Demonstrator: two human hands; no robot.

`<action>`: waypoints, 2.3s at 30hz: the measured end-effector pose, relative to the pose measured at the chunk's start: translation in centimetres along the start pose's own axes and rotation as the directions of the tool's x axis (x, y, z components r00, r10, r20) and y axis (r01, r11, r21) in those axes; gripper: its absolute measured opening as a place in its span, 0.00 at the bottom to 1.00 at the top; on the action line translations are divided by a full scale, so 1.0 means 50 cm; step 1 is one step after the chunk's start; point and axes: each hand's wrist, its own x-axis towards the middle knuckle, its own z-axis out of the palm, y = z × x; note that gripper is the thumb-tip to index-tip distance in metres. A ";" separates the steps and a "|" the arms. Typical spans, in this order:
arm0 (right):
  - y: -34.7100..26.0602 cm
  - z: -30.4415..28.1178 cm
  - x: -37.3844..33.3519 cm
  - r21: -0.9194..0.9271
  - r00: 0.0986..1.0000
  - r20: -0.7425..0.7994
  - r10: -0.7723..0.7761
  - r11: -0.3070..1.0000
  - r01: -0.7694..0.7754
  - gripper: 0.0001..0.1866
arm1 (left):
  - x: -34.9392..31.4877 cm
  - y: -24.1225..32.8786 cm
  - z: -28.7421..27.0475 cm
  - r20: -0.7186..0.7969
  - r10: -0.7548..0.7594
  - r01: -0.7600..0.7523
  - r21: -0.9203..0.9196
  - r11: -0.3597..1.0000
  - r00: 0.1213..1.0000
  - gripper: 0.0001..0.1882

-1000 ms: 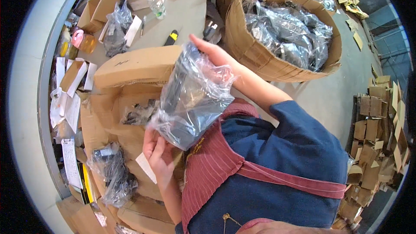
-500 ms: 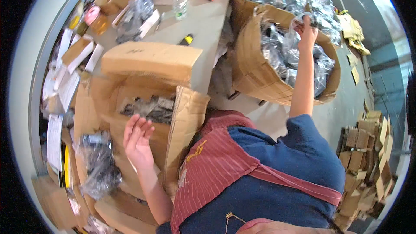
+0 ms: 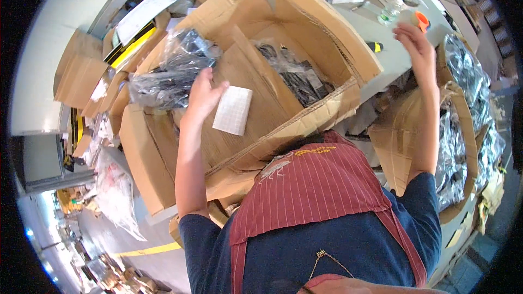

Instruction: The person packages power cords by taking a cord from a large box, putting it into a small plastic bag, and then placing the bagged cord into a separate container.

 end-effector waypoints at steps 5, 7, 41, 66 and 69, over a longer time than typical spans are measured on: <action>-0.088 0.233 0.066 -0.082 0.891 0.361 -0.274 0.943 0.323 0.15 | -0.052 0.059 -0.016 0.417 -0.129 0.182 -0.090 0.979 0.900 0.53; -0.145 0.318 0.083 -0.034 0.808 0.513 -0.290 0.934 0.357 0.15 | -0.063 -0.011 0.024 0.303 -0.196 0.217 -0.038 0.975 0.933 0.50; -0.139 0.483 0.141 0.600 0.639 0.765 0.084 0.270 -0.753 0.16 | -0.068 -0.064 -0.047 -0.518 -0.364 0.141 -0.421 0.896 0.774 0.33; -0.113 0.418 0.186 0.683 0.682 0.728 -0.068 -0.011 -0.730 0.08 | -0.186 0.144 -0.336 -0.617 0.156 -0.110 0.112 0.988 0.771 0.12; -0.047 0.419 0.224 0.700 0.696 0.709 -0.114 -0.013 -0.714 0.07 | -0.244 0.111 -0.468 -0.760 -0.161 -0.311 -0.437 0.844 0.630 0.13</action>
